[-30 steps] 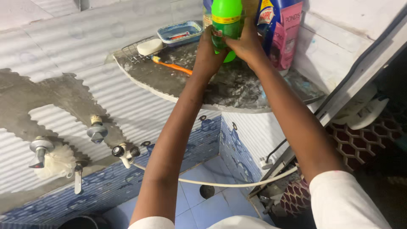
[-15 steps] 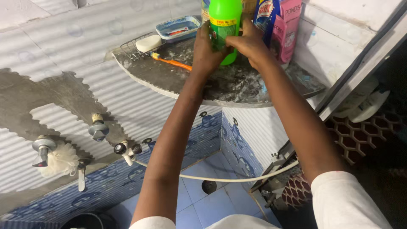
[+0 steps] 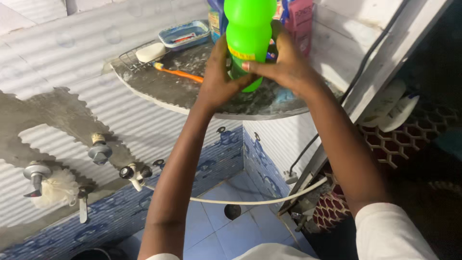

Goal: The person moves various toiletries and containers from a bathroom shelf into a hanging mesh organizer. They handle bottles, tubes, a metal cup, and a cloth one by one, placing them into the organizer's pockets. Finally, they wipe the shelf surface with the cloth.

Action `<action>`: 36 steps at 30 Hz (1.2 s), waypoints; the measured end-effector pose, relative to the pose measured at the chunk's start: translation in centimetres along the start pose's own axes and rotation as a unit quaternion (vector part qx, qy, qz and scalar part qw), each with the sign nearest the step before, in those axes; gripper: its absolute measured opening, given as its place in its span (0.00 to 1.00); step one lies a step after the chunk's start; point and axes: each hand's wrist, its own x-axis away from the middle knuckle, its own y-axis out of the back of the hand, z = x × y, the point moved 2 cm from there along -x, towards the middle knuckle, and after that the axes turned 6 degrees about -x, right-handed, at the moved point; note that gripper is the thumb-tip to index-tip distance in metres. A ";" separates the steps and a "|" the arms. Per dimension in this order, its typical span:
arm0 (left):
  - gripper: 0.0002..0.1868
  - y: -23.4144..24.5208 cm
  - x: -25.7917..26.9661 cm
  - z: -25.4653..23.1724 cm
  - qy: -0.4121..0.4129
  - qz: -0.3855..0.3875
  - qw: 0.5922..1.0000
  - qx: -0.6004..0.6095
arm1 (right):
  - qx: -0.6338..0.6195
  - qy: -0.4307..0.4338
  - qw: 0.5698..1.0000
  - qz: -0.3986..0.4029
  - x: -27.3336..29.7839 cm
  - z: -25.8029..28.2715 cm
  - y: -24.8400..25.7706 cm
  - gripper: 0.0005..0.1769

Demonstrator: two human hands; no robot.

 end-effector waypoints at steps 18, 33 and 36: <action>0.40 -1.1 4.4 -18.4 0.089 0.098 0.986 -0.106 | -0.022 -0.037 0.998 0.053 10.4 12.8 5.4 0.33; 0.57 -12.1 3.5 -23.2 0.036 0.185 0.981 -0.050 | -0.042 -0.059 0.997 0.013 19.2 12.2 16.2 0.28; 0.51 -14.8 2.9 -23.5 0.088 0.250 0.964 -0.035 | -0.023 -0.119 0.992 -0.014 21.1 11.3 18.6 0.31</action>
